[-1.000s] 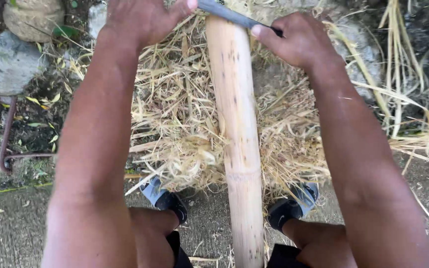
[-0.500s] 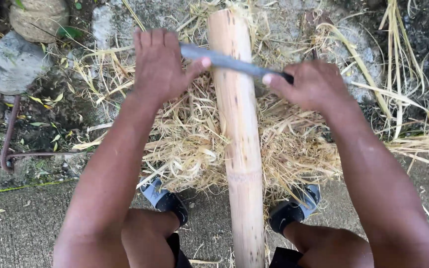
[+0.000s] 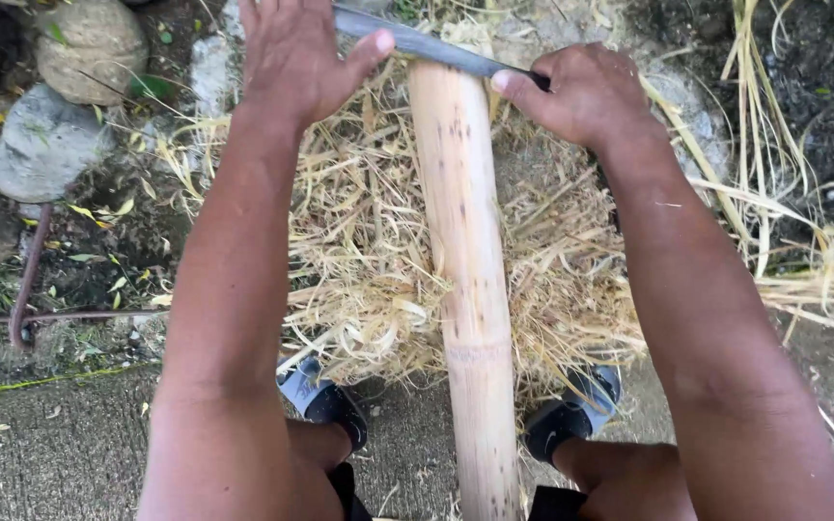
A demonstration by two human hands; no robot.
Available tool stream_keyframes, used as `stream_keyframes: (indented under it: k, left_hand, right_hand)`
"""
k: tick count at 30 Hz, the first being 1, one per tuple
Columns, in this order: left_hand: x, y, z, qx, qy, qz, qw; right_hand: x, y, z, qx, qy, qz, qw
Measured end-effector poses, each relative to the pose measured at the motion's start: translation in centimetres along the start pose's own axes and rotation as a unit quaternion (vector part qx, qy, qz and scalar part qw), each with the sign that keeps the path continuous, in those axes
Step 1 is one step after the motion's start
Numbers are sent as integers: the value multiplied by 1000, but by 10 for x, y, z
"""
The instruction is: Peeling or scraping the outer layer of a bamboo stalk using a machete.
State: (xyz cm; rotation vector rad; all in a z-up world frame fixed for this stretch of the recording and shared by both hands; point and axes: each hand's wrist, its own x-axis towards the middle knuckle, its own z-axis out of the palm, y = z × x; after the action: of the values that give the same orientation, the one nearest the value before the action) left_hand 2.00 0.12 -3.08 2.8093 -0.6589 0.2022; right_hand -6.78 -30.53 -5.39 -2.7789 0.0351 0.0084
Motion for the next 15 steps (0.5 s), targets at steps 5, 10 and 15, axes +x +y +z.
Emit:
stream_keyframes:
  k: [5,10,15]
  left_hand:
    - [-52,19,4,24,-13,37,999]
    - [-128,50,25,25,4,54,998]
    - [-219,109,27,3,-71,30,997]
  right_hand:
    - [-52,17,33,12,-106,43,993]
    - [-140,20,41,2,-145,41,989]
    - [-254,30,57,9,-149,3,989]
